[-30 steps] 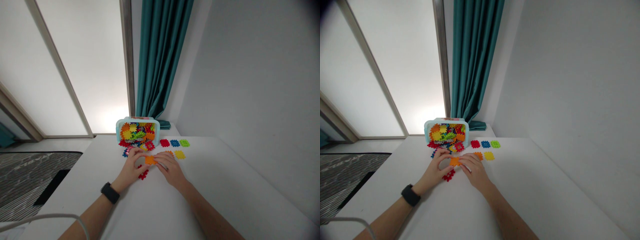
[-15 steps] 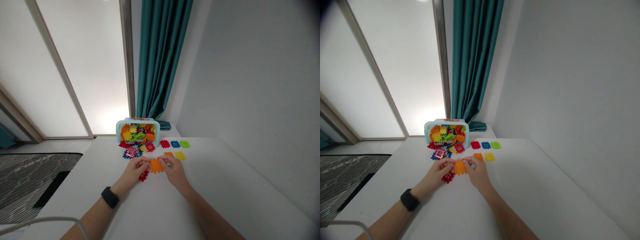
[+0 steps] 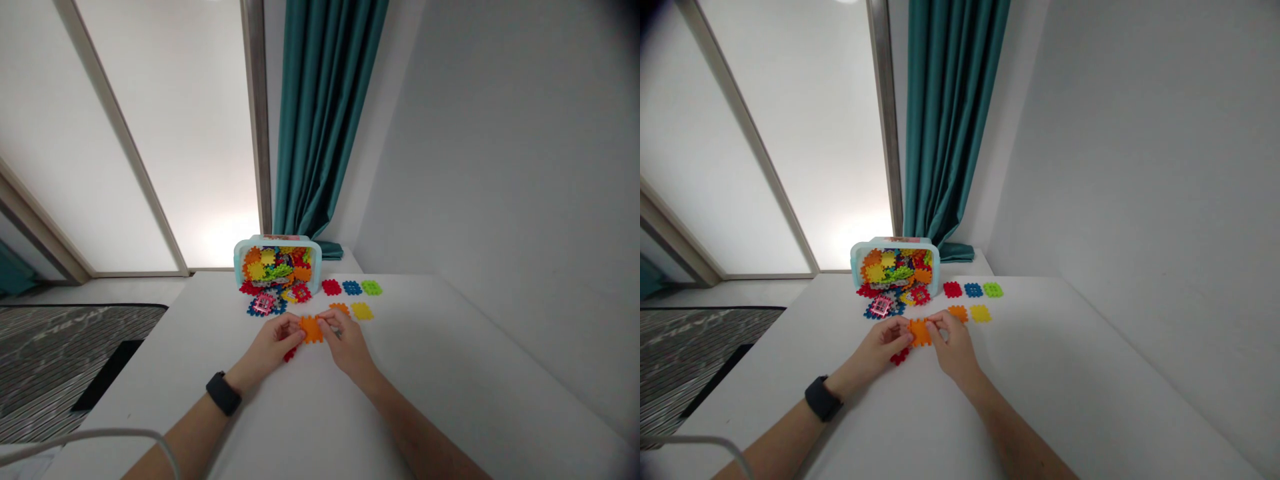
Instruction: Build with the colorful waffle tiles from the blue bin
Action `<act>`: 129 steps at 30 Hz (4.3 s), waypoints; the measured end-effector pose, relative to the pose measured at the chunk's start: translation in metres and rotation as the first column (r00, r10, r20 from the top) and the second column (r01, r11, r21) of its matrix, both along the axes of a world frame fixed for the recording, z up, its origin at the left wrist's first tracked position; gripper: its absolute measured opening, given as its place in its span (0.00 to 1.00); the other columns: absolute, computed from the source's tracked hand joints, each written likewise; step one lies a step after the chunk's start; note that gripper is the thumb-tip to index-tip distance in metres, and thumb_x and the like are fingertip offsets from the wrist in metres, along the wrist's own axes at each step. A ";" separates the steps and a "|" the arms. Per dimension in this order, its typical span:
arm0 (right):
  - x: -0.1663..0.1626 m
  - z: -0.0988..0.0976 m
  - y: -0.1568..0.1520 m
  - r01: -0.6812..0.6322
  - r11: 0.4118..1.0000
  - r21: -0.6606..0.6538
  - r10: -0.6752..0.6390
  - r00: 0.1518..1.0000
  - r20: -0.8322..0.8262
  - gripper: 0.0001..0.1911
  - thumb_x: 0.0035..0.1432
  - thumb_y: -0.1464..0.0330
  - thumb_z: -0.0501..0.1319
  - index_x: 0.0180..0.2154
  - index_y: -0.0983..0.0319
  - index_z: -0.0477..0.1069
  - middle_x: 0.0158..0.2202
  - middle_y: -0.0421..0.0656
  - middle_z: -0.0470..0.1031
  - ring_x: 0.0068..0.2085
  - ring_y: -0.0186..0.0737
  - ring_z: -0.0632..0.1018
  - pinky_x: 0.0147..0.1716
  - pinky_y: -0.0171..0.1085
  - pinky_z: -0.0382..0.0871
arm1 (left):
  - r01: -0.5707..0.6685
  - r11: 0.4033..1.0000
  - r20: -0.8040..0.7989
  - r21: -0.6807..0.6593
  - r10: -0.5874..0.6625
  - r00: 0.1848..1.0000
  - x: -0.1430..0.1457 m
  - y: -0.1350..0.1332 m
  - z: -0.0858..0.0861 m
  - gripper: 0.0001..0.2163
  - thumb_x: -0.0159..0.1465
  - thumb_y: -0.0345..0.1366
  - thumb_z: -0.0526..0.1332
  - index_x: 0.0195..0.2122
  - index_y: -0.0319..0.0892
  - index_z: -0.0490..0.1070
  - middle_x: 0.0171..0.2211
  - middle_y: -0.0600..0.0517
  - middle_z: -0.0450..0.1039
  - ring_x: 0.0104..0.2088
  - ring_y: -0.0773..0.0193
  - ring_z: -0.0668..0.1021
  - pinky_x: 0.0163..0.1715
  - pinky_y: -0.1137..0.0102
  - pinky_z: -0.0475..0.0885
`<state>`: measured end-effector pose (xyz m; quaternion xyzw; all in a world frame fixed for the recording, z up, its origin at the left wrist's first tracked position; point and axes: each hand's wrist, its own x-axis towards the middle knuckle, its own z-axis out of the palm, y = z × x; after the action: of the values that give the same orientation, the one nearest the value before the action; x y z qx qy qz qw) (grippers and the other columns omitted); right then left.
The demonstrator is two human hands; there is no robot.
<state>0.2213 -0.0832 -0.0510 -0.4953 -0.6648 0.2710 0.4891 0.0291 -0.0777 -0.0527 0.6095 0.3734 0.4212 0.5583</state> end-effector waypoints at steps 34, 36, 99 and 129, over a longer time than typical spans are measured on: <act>0.005 0.010 0.000 -0.214 0.972 -0.097 0.216 0.976 0.016 0.11 0.67 0.61 0.55 0.36 0.58 0.70 0.33 0.39 0.75 0.36 0.39 0.75 0.38 0.37 0.68 | -0.145 0.865 -0.182 0.480 0.260 0.948 -0.009 0.002 0.005 0.11 0.68 0.44 0.61 0.33 0.42 0.73 0.33 0.50 0.73 0.34 0.62 0.75 0.36 0.68 0.70; 0.005 0.009 0.000 -0.210 0.972 -0.104 0.213 0.977 0.017 0.11 0.67 0.61 0.54 0.36 0.58 0.69 0.32 0.38 0.74 0.35 0.38 0.74 0.36 0.36 0.67 | -0.137 0.870 -0.189 0.473 0.252 0.949 -0.009 0.002 0.005 0.11 0.68 0.44 0.61 0.34 0.43 0.73 0.34 0.50 0.73 0.35 0.62 0.75 0.38 0.68 0.70; 0.029 0.002 0.017 -0.249 0.903 0.352 0.054 0.876 0.480 0.13 0.61 0.69 0.61 0.49 0.57 0.70 0.56 0.49 0.74 0.58 0.51 0.71 0.59 0.54 0.64 | 0.037 0.570 -0.427 0.821 0.568 0.703 -0.014 0.005 -0.008 0.24 0.65 0.38 0.65 0.62 0.46 0.64 0.55 0.43 0.69 0.55 0.48 0.71 0.56 0.49 0.69; 0.113 -0.026 0.063 -0.193 0.968 0.159 0.040 0.747 0.664 0.15 0.63 0.68 0.61 0.52 0.58 0.72 0.55 0.48 0.76 0.57 0.51 0.72 0.59 0.55 0.63 | 0.373 0.637 -0.700 0.675 0.393 0.596 0.059 0.058 0.002 0.08 0.66 0.31 0.61 0.45 0.44 0.72 0.44 0.47 0.76 0.46 0.54 0.76 0.49 0.59 0.70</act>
<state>0.3340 -0.0198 -0.0766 -0.4595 -0.8491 0.0360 0.2582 0.0881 -0.0199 -0.0507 0.9033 0.3686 0.2194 0.0080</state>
